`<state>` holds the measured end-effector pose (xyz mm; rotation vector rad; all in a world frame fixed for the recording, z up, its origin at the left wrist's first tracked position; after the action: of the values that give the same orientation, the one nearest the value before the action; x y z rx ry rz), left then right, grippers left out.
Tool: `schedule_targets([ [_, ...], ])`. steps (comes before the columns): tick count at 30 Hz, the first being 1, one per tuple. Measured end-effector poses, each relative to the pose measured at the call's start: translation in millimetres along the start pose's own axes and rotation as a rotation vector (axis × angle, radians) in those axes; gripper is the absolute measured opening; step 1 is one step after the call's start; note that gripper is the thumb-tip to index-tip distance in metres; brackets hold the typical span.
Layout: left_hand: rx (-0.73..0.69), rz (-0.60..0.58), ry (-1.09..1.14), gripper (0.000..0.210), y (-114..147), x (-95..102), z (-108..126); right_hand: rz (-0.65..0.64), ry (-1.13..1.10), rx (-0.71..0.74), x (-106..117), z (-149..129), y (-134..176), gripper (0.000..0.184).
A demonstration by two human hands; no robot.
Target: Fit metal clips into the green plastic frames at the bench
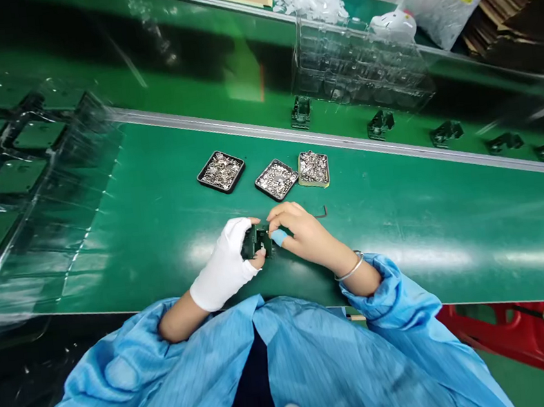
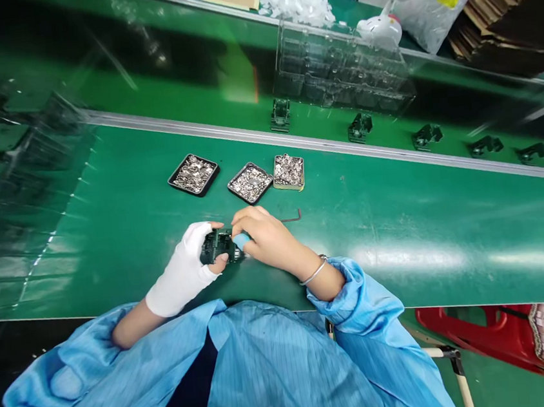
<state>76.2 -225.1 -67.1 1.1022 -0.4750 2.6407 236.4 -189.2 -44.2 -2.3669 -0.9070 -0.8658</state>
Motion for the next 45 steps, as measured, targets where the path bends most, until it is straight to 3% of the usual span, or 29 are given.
schedule_targets([
  [9, -0.117, 0.004, -0.168, 0.037, 2, -0.6, 9, -0.044, 0.165, -0.01, -5, -2, 4, 0.016],
  [13, -0.073, -0.014, -0.172, 0.039, 3, 0.8, 8, -0.059, 0.144, -0.108, -8, 1, 5, 0.022],
  [16, -0.02, -0.103, -0.067, 0.053, -1, 6.9, 7, -0.07, 0.133, -0.178, -9, 0, 5, 0.025],
  [18, 0.007, -0.198, -0.043, 0.051, -7, 11.2, 7, -0.083, 0.171, -0.199, -10, -4, 4, 0.025],
  [21, -0.012, -0.29, -0.197, 0.026, -17, 16.3, 10, -0.122, 0.249, -0.206, -13, -12, 2, 0.024],
  [25, -0.094, -0.281, -0.459, 0.024, -23, 16.0, 17, -0.154, 0.33, -0.209, -19, -20, 1, 0.023],
  [29, -0.083, -0.264, -0.524, 0.024, -22, 12.8, 19, -0.166, 0.354, -0.187, -22, -24, -2, 0.021],
  [33, -0.032, -0.253, -0.401, 0.025, -21, 18.2, 12, -0.12, 0.295, -0.249, -16, -19, -3, 0.019],
  [37, 0.053, -0.153, -0.142, 0.05, -15, 27.8, 0, -0.031, 0.174, -0.436, -4, 2, 3, 0.019],
  [40, 0.02, -0.187, -0.1, 0.063, -5, 19.9, -2, -0.075, 0.168, -0.459, -1, 20, 9, 0.023],
  [45, 0.099, -0.18, -0.114, 0.056, 10, 1.9, -8, -0.065, 0.354, -0.429, 7, 44, 15, 0.023],
])
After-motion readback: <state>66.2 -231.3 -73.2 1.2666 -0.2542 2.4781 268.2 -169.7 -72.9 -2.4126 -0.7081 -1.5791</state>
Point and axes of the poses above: each hand's wrist, its own y-axis away from the middle knuckle, its own x-axis out of the back of the hand, z = x × y, the point moved 4 cm from there along -y, towards the middle knuckle, and after that the axes turned 6 degrees about -z, right-handed, at the moved point
